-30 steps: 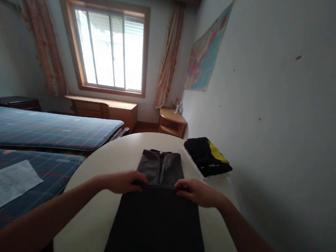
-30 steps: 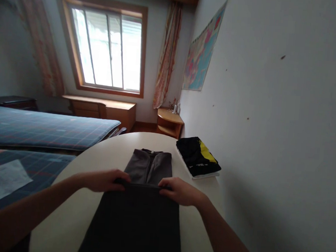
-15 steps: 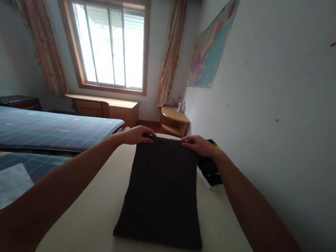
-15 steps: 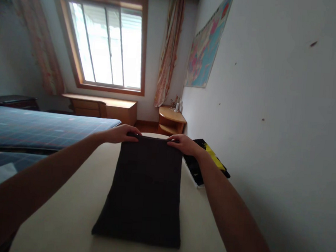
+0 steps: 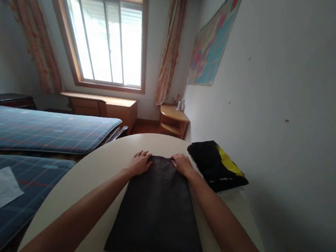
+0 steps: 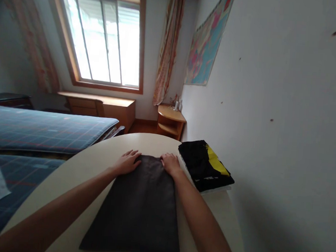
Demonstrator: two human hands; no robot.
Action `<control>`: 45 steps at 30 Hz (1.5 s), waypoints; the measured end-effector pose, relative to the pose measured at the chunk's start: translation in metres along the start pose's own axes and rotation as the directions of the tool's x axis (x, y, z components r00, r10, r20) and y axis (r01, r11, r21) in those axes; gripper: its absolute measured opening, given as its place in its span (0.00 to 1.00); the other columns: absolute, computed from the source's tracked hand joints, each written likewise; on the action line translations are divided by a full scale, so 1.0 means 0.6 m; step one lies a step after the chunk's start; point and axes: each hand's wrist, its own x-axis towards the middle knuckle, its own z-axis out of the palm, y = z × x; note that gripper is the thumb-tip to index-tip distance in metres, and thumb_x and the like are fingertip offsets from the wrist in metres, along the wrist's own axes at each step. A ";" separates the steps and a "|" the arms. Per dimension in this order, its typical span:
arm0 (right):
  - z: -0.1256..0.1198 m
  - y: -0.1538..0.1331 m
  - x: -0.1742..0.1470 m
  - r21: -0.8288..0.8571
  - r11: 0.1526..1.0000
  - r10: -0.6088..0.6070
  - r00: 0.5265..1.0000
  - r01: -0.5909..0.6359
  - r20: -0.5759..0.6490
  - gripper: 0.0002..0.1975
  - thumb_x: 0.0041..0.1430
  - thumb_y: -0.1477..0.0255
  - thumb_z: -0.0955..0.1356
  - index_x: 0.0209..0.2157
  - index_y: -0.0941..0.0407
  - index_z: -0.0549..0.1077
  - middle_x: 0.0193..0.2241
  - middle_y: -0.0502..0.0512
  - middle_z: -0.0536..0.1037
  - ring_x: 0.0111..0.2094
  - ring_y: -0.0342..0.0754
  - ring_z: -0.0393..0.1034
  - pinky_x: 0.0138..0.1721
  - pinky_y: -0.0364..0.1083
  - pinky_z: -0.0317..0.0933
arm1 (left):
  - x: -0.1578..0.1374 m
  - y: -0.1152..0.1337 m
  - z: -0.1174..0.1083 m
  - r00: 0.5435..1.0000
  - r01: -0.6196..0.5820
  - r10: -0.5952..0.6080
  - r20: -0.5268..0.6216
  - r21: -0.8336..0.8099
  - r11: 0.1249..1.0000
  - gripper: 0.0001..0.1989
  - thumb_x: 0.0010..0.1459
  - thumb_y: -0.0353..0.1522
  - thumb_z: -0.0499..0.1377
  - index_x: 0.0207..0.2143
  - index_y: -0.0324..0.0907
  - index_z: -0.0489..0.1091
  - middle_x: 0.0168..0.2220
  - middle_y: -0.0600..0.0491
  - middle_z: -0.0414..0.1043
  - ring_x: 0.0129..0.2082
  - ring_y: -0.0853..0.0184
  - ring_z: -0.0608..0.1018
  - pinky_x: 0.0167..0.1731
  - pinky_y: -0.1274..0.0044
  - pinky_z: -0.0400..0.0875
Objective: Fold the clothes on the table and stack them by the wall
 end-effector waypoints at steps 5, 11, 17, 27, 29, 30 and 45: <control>0.026 -0.014 0.000 -0.003 0.992 0.124 0.991 -0.124 -0.058 0.18 0.68 0.66 0.58 0.52 0.54 0.72 0.51 0.60 0.74 0.52 0.55 0.65 0.51 0.52 0.57 | 0.004 0.010 0.019 0.998 0.053 -0.054 0.017 0.053 0.997 0.24 0.67 0.39 0.46 0.63 0.44 0.59 0.65 0.46 0.59 0.66 0.51 0.56 0.62 0.60 0.52; 0.048 -0.012 -0.002 0.021 0.975 0.223 0.966 -0.222 -0.132 0.21 0.68 0.60 0.57 0.48 0.58 0.73 0.50 0.63 0.73 0.52 0.54 0.63 0.51 0.49 0.56 | 0.020 0.002 0.020 0.997 0.073 -0.073 0.016 0.047 0.996 0.20 0.66 0.36 0.48 0.57 0.41 0.64 0.55 0.42 0.69 0.56 0.54 0.68 0.55 0.65 0.62; 0.051 -0.001 -0.002 0.012 0.963 0.268 0.950 -0.270 -0.160 0.23 0.69 0.60 0.56 0.46 0.61 0.73 0.49 0.66 0.74 0.53 0.56 0.63 0.53 0.50 0.54 | 0.033 -0.003 0.020 0.997 0.073 -0.075 0.035 0.048 0.996 0.15 0.65 0.34 0.50 0.51 0.42 0.69 0.51 0.44 0.72 0.53 0.56 0.71 0.52 0.67 0.64; -0.002 -0.006 -0.012 -0.017 0.971 0.236 0.968 -0.238 -0.091 0.26 0.68 0.53 0.56 0.50 0.59 0.69 0.43 0.66 0.77 0.48 0.56 0.69 0.46 0.49 0.58 | 0.026 0.018 -0.047 1.000 0.003 0.000 -0.024 0.097 0.995 0.11 0.63 0.33 0.51 0.46 0.44 0.69 0.43 0.46 0.77 0.48 0.57 0.74 0.51 0.65 0.60; -0.016 -0.006 -0.016 -0.012 0.976 0.215 0.972 -0.218 -0.097 0.26 0.68 0.51 0.57 0.50 0.58 0.69 0.44 0.64 0.77 0.49 0.55 0.68 0.47 0.49 0.59 | 0.023 0.023 -0.067 0.999 -0.019 0.023 -0.037 0.103 0.994 0.11 0.63 0.33 0.52 0.46 0.44 0.69 0.42 0.47 0.77 0.47 0.57 0.75 0.52 0.66 0.59; -0.024 -0.007 -0.018 -0.009 0.978 0.207 0.973 -0.209 -0.102 0.27 0.67 0.51 0.57 0.50 0.58 0.69 0.44 0.63 0.77 0.49 0.55 0.68 0.47 0.49 0.59 | 0.021 0.026 -0.076 0.998 -0.028 0.032 -0.046 0.104 0.994 0.12 0.63 0.33 0.51 0.46 0.44 0.69 0.42 0.47 0.77 0.47 0.58 0.75 0.53 0.66 0.58; -0.005 -0.138 -0.219 0.208 0.876 -0.455 0.889 0.436 0.048 0.27 0.69 0.56 0.56 0.63 0.53 0.62 0.63 0.59 0.64 0.64 0.54 0.55 0.64 0.55 0.45 | -0.007 0.048 -0.105 0.992 -0.069 0.077 -0.102 0.086 0.994 0.14 0.64 0.31 0.50 0.48 0.46 0.70 0.47 0.49 0.76 0.50 0.59 0.74 0.58 0.65 0.56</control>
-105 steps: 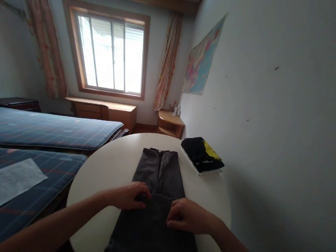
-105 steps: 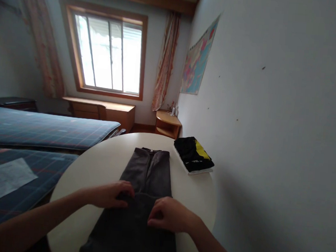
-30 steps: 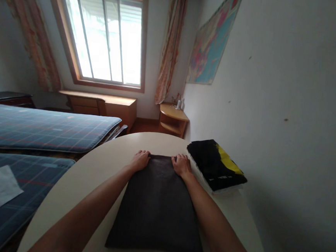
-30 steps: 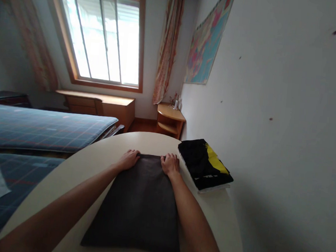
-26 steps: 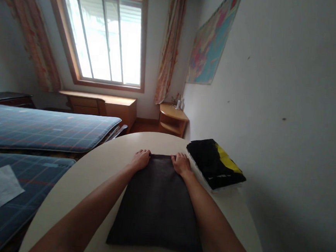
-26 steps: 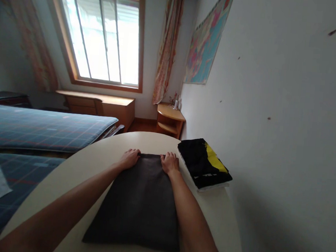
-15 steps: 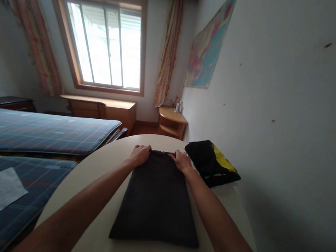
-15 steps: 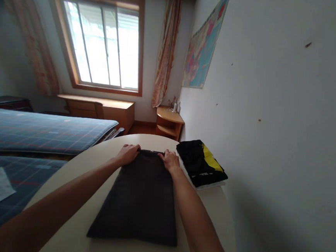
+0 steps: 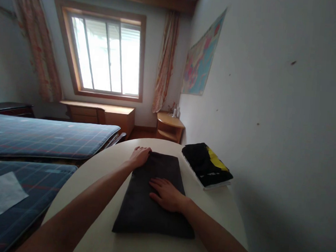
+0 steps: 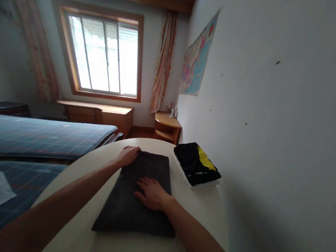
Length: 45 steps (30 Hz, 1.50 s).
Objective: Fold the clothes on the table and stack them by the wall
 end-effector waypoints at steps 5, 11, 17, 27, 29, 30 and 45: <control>0.019 0.002 -0.013 0.071 0.996 0.043 0.997 -0.048 0.070 0.32 0.68 0.53 0.55 0.68 0.51 0.52 0.69 0.56 0.50 0.69 0.55 0.39 0.67 0.60 0.35 | -0.004 0.016 0.012 0.997 0.057 -0.058 -0.057 -0.014 0.998 0.15 0.63 0.29 0.51 0.50 0.43 0.69 0.51 0.46 0.73 0.55 0.57 0.70 0.60 0.64 0.53; 0.008 0.018 -0.009 0.177 0.984 0.005 1.000 0.001 -0.030 0.27 0.68 0.61 0.59 0.65 0.52 0.58 0.66 0.57 0.58 0.68 0.53 0.47 0.67 0.58 0.41 | -0.074 0.079 0.044 0.997 -0.007 -0.010 -0.075 -0.226 0.974 0.13 0.64 0.29 0.48 0.47 0.44 0.69 0.49 0.49 0.72 0.50 0.63 0.73 0.52 0.73 0.64; 0.012 0.034 -0.020 0.224 0.967 -0.072 0.975 0.120 -0.211 0.17 0.61 0.69 0.66 0.51 0.55 0.74 0.52 0.58 0.74 0.56 0.50 0.64 0.60 0.48 0.56 | -0.171 0.088 0.050 0.983 -0.065 0.134 0.128 -0.436 0.897 0.19 0.69 0.39 0.43 0.37 0.44 0.71 0.39 0.51 0.73 0.41 0.65 0.75 0.46 0.76 0.67; 0.000 0.044 -0.042 0.154 0.983 0.127 0.971 -0.097 -0.201 0.12 0.62 0.71 0.65 0.44 0.53 0.78 0.45 0.55 0.78 0.47 0.51 0.69 0.54 0.48 0.60 | -0.203 0.059 0.021 0.979 -0.077 0.127 0.162 -0.281 0.957 0.23 0.69 0.42 0.41 0.42 0.47 0.75 0.44 0.50 0.73 0.46 0.61 0.72 0.51 0.70 0.64; -0.005 0.056 -0.059 0.188 0.975 0.156 0.967 -0.118 -0.203 0.12 0.62 0.70 0.65 0.44 0.52 0.78 0.45 0.54 0.78 0.47 0.51 0.69 0.53 0.48 0.61 | -0.214 0.042 0.021 0.983 -0.013 0.064 0.171 -0.284 0.959 0.23 0.69 0.43 0.42 0.42 0.48 0.75 0.45 0.51 0.72 0.47 0.62 0.72 0.51 0.71 0.65; -0.008 0.062 -0.067 0.208 0.969 0.173 0.964 -0.130 -0.203 0.12 0.62 0.69 0.65 0.43 0.52 0.79 0.45 0.54 0.78 0.47 0.51 0.69 0.53 0.48 0.61 | -0.219 0.032 0.021 0.983 0.015 0.038 0.178 -0.285 0.958 0.22 0.69 0.43 0.42 0.42 0.48 0.74 0.45 0.51 0.72 0.48 0.62 0.72 0.51 0.71 0.65; -0.023 0.128 -0.095 0.223 0.889 0.446 0.866 -0.399 -0.227 0.10 0.58 0.69 0.65 0.34 0.56 0.77 0.33 0.56 0.79 0.34 0.49 0.73 0.39 0.45 0.64 | -0.215 -0.080 0.033 0.962 0.226 -0.185 0.199 -0.207 0.952 0.16 0.64 0.40 0.49 0.38 0.46 0.75 0.42 0.50 0.77 0.41 0.62 0.78 0.41 0.74 0.68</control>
